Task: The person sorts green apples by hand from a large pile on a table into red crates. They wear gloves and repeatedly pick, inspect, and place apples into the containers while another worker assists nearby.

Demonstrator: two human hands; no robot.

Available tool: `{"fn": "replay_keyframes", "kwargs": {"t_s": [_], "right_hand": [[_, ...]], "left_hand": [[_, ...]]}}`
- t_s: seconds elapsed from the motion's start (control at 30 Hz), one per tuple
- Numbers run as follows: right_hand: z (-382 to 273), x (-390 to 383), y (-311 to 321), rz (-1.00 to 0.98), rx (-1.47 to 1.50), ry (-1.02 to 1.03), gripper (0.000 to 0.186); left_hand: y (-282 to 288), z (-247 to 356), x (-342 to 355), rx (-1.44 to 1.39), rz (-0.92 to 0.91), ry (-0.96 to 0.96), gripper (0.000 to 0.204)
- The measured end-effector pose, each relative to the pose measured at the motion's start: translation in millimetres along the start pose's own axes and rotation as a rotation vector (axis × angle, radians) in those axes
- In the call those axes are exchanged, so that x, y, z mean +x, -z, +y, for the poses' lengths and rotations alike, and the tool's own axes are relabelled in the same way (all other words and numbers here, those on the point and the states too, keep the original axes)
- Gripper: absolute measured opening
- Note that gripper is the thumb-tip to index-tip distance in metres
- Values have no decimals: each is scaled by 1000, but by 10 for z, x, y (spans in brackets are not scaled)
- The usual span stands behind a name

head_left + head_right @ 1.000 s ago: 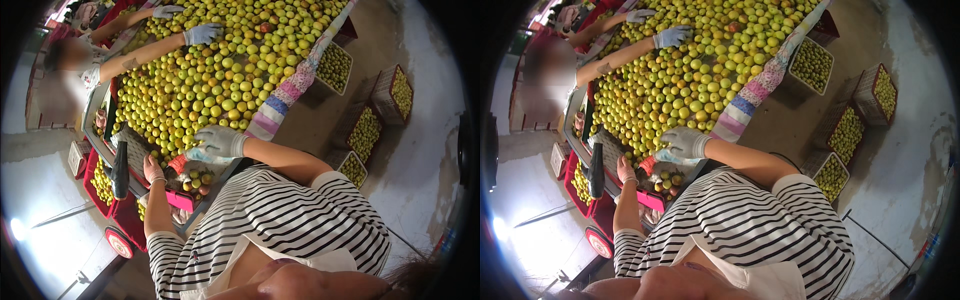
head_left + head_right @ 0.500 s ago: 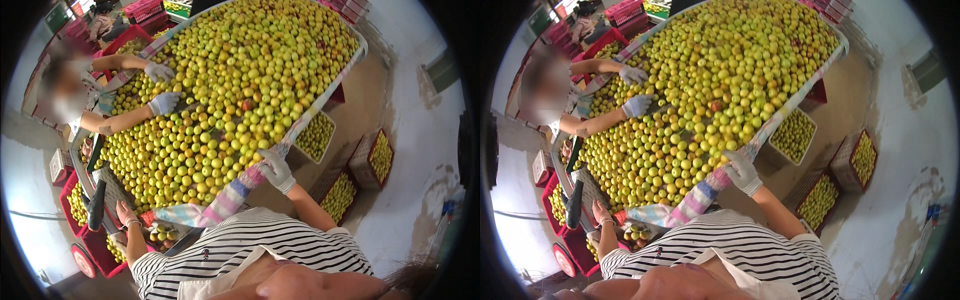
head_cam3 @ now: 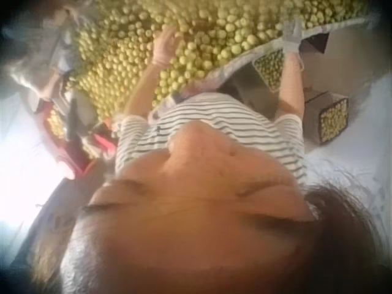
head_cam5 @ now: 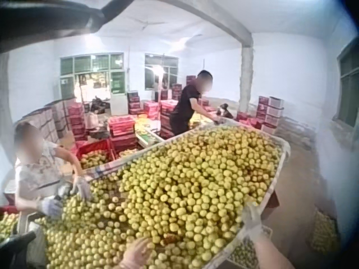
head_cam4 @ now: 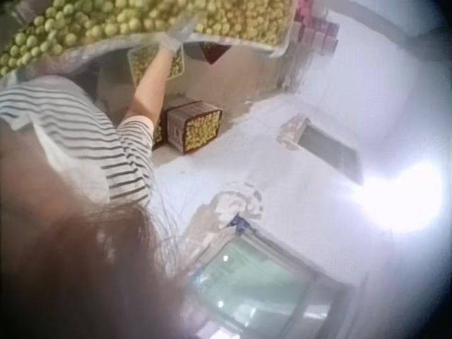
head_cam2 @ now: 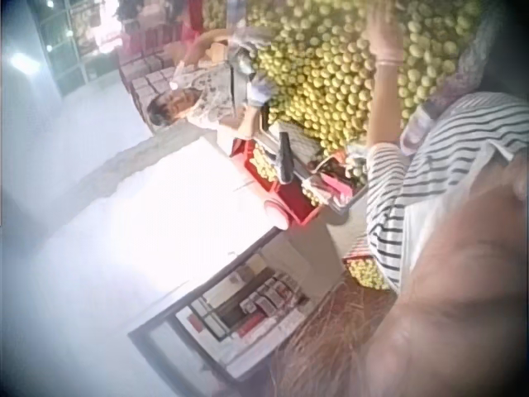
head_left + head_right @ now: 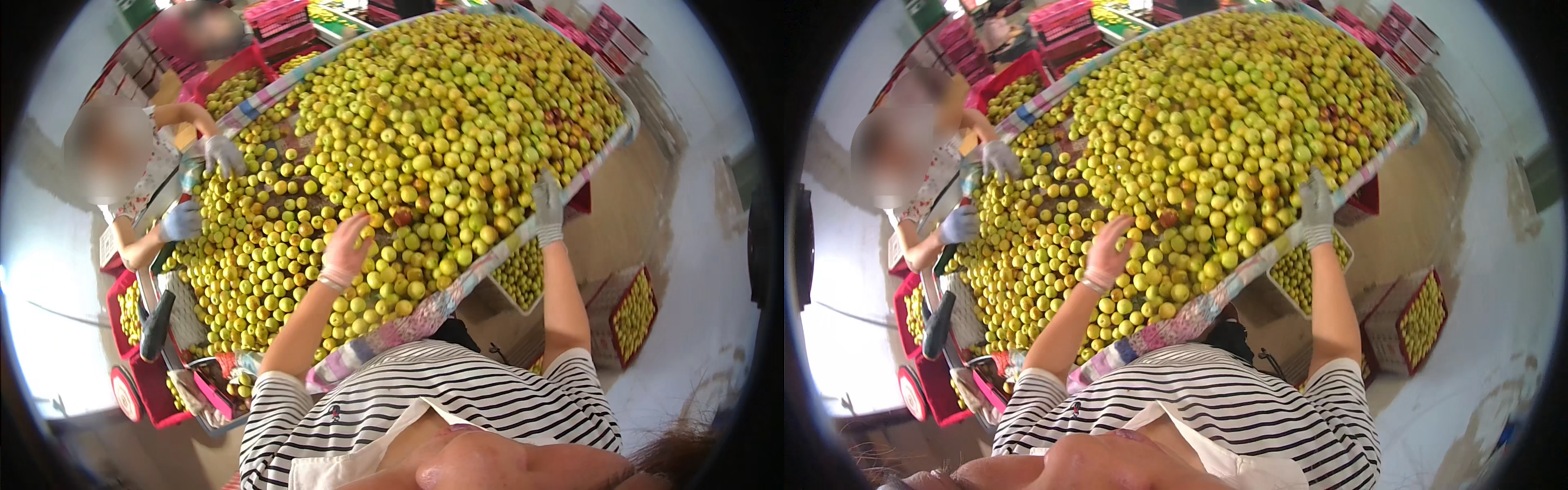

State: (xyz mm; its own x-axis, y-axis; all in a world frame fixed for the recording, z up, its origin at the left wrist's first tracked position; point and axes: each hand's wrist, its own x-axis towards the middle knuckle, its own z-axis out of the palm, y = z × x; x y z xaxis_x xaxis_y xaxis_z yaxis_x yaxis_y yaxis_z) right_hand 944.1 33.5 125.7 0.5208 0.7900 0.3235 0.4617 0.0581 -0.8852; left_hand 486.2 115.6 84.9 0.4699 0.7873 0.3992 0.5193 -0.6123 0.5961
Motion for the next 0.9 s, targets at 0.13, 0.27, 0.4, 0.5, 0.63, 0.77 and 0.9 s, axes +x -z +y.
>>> {"fn": "replay_keyframes", "kwargs": {"t_s": [0.13, 0.27, 0.4, 0.5, 0.63, 0.77, 0.9], "right_hand": [[222, 1165, -128, 119, -438, 298, 51], [672, 1899, -188, 156, -592, 457, 48], [651, 2441, -303, -10, -761, 535, 50], [706, 2865, -655, -51, -414, 538, 49], [587, 3186, -1268, -154, 8, 478, 49], [581, 3456, -1770, -323, 222, 158, 43], [664, 3499, -2012, -402, 314, -134, 38]], "left_hand": [[-569, 187, 317, -85, -25, 48, 46], [-958, 309, 310, 56, 53, 130, 40], [-997, 430, 353, 82, 113, 204, 36], [-956, 565, 412, 106, 157, 298, 35], [-868, 667, 253, -40, 330, 575, 39], [-604, 798, -84, 22, 550, 776, 40], [-510, 1088, -560, -41, 695, 928, 39]]}}
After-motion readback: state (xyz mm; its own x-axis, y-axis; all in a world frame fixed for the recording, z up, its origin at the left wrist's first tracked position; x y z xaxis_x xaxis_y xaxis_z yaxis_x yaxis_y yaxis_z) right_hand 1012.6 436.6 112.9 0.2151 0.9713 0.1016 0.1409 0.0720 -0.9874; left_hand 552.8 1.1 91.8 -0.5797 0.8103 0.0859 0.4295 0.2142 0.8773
